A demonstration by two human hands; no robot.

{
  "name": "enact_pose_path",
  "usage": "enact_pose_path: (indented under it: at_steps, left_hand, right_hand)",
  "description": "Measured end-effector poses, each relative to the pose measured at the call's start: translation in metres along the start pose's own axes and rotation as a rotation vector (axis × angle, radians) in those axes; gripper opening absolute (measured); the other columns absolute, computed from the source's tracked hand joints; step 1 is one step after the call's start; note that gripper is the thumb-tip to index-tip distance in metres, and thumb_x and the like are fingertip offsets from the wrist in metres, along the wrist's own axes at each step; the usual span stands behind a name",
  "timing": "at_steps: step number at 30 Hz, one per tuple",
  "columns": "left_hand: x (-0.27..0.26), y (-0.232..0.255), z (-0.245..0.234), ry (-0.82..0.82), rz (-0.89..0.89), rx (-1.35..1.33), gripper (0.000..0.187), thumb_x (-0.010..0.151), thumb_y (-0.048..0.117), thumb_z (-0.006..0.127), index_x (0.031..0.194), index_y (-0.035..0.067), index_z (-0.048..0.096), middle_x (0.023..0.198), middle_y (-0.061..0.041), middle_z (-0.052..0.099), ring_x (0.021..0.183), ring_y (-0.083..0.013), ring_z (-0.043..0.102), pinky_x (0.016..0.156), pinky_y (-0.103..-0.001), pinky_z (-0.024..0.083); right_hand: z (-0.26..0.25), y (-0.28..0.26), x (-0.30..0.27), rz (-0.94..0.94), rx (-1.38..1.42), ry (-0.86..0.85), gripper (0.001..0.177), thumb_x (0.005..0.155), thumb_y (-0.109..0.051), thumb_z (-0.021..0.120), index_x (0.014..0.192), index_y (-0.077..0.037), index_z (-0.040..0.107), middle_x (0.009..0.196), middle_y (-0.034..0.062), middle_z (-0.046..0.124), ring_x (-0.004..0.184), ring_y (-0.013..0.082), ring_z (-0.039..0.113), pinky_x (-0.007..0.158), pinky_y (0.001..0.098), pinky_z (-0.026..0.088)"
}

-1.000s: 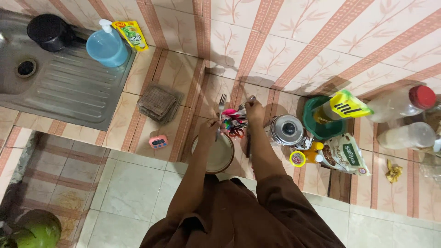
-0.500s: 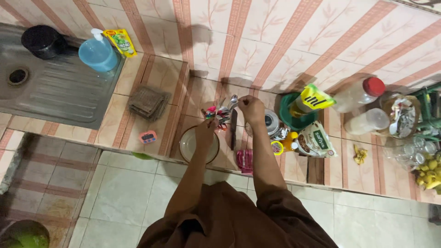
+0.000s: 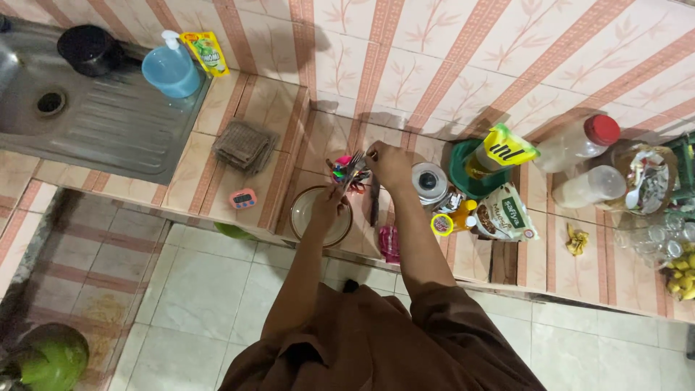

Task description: Wiping silverware and placing it on a set table.

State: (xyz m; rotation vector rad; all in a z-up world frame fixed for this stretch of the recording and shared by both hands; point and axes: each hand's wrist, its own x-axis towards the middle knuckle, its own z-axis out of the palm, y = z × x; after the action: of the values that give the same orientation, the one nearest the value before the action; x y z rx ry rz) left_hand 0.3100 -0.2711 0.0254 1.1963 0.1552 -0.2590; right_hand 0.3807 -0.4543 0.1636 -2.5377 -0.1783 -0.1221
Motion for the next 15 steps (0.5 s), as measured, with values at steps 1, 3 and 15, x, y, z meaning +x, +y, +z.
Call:
enact_pose_path:
  at_steps: [1, 3, 15]
  left_hand:
    - [0.001, -0.001, -0.005, 0.007, -0.005, -0.003, 0.024, 0.108, 0.023, 0.054, 0.112, 0.002, 0.066, 0.077, -0.002, 0.062, 0.058, -0.0063, 0.051, 0.051, -0.023, 0.040]
    - [0.004, -0.002, -0.016, -0.015, 0.119, 0.162, 0.021, 0.108, 0.019, 0.055, 0.109, 0.002, 0.066, 0.076, -0.001, 0.057, 0.059, -0.0067, 0.050, 0.052, -0.024, 0.042]
    - [0.051, -0.010, -0.082, 0.076, -0.081, 0.006, 0.023, 0.106, 0.020, 0.057, 0.110, 0.000, 0.067, 0.075, -0.003, 0.061, 0.054, -0.0092, 0.052, 0.047, -0.026, 0.041]
  right_hand:
    - [0.002, -0.010, 0.002, 0.000, 0.000, -0.009, 0.020, 0.085, -0.023, 0.079, 0.098, -0.009, 0.073, 0.090, 0.0142, 0.076, 0.085, 0.0325, 0.074, 0.079, 0.0453, 0.058]
    - [0.007, -0.030, 0.007, -0.060, -0.098, 0.066, 0.026, 0.084, -0.027, 0.083, 0.096, -0.007, 0.072, 0.092, 0.0171, 0.074, 0.083, 0.0380, 0.070, 0.071, 0.0508, 0.055]
    - [0.175, 0.092, 0.042, 0.135, -0.214, -0.074, 0.023, 0.086, -0.031, 0.071, 0.107, -0.026, 0.080, 0.101, 0.0083, 0.077, 0.090, 0.0315, 0.073, 0.082, 0.0471, 0.056]
